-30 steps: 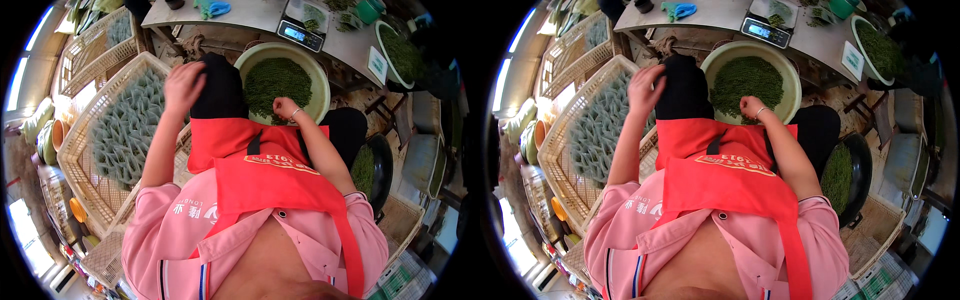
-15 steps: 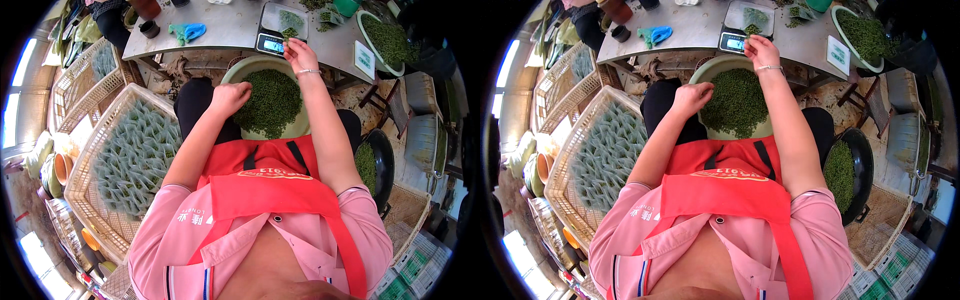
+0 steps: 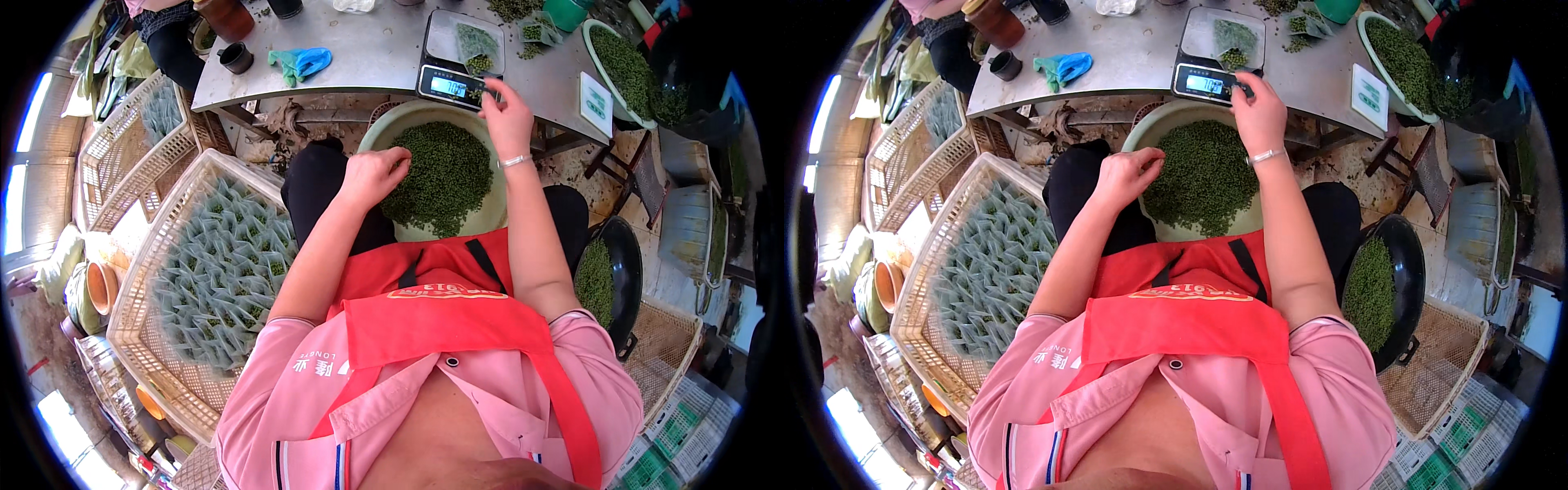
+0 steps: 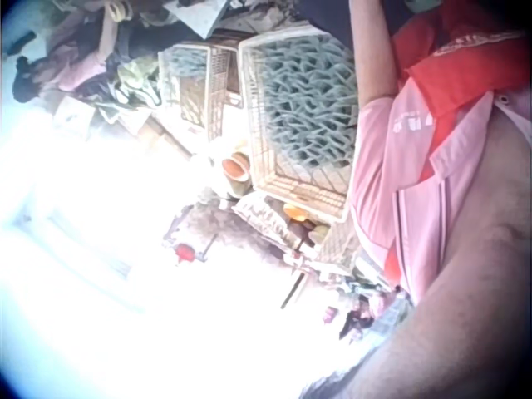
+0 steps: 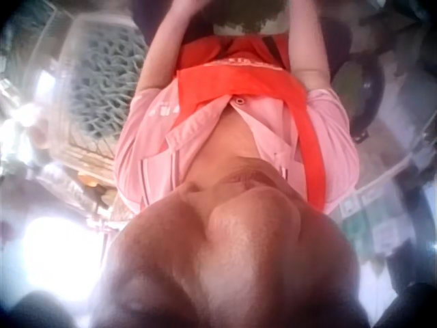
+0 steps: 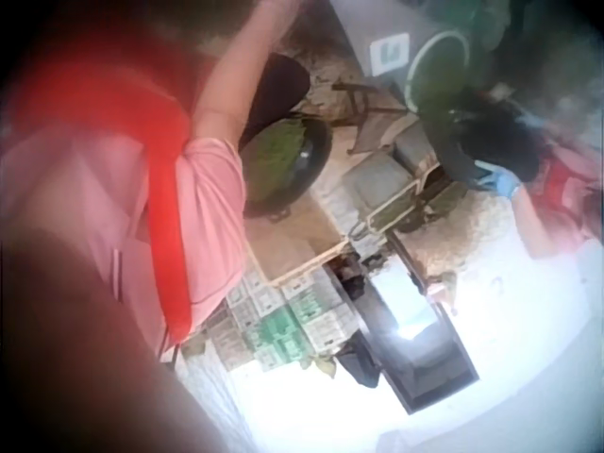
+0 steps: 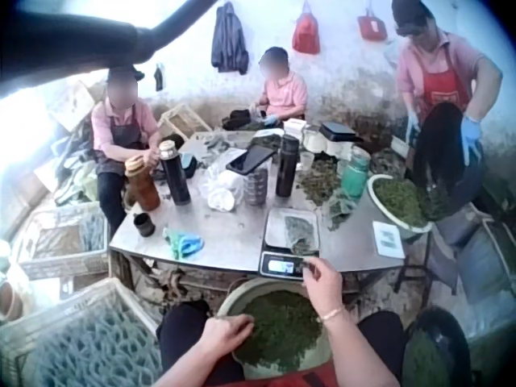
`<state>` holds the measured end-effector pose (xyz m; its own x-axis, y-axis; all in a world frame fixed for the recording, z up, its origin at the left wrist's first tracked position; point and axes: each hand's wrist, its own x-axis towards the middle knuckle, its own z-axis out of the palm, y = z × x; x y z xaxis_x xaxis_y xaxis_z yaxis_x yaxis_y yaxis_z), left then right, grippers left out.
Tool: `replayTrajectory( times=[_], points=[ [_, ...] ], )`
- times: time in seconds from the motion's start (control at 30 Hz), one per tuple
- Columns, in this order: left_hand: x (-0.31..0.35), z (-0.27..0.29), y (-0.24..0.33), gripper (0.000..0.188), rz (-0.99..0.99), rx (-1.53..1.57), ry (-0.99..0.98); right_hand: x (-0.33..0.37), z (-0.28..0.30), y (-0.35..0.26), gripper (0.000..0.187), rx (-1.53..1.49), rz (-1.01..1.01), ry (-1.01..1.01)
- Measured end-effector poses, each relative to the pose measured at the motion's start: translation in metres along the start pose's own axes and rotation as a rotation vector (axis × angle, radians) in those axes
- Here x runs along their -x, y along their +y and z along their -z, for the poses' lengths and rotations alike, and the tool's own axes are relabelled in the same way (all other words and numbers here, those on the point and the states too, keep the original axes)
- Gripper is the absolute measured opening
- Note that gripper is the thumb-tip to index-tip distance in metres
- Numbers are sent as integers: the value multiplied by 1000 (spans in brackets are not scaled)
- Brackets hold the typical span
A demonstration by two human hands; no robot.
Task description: The person scoops green tea leaves from a bowl into small plastic bags, weighs each bag on a digital scale, and places the filled bags into a basket. The person repeats this process continuously, handling the leaves and bags by hand.
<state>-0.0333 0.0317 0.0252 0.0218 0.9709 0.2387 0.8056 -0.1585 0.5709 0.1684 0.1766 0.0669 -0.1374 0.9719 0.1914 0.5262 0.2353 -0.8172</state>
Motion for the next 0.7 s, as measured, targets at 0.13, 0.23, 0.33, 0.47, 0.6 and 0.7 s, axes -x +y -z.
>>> replayTrajectory(
  times=[0.13,0.23,0.33,0.47,0.6,0.7],
  points=[
    [-1,-1,2,15,11,18,-8,6,-21,29,36,303,226,166],
    [1,-1,3,15,-9,-17,-13,3,-43,23,28,394,409,184],
    [2,-2,1,15,-15,-7,26,13,-65,37,4,328,569,-33],
    [8,-4,-6,16,15,-34,55,63,-69,77,8,240,263,-269],
    [7,-8,-8,18,20,-61,-7,78,-49,169,4,-301,-599,-326],
    [6,-9,-7,20,42,-65,-32,81,-45,192,4,-355,-826,-404]
  ],
)
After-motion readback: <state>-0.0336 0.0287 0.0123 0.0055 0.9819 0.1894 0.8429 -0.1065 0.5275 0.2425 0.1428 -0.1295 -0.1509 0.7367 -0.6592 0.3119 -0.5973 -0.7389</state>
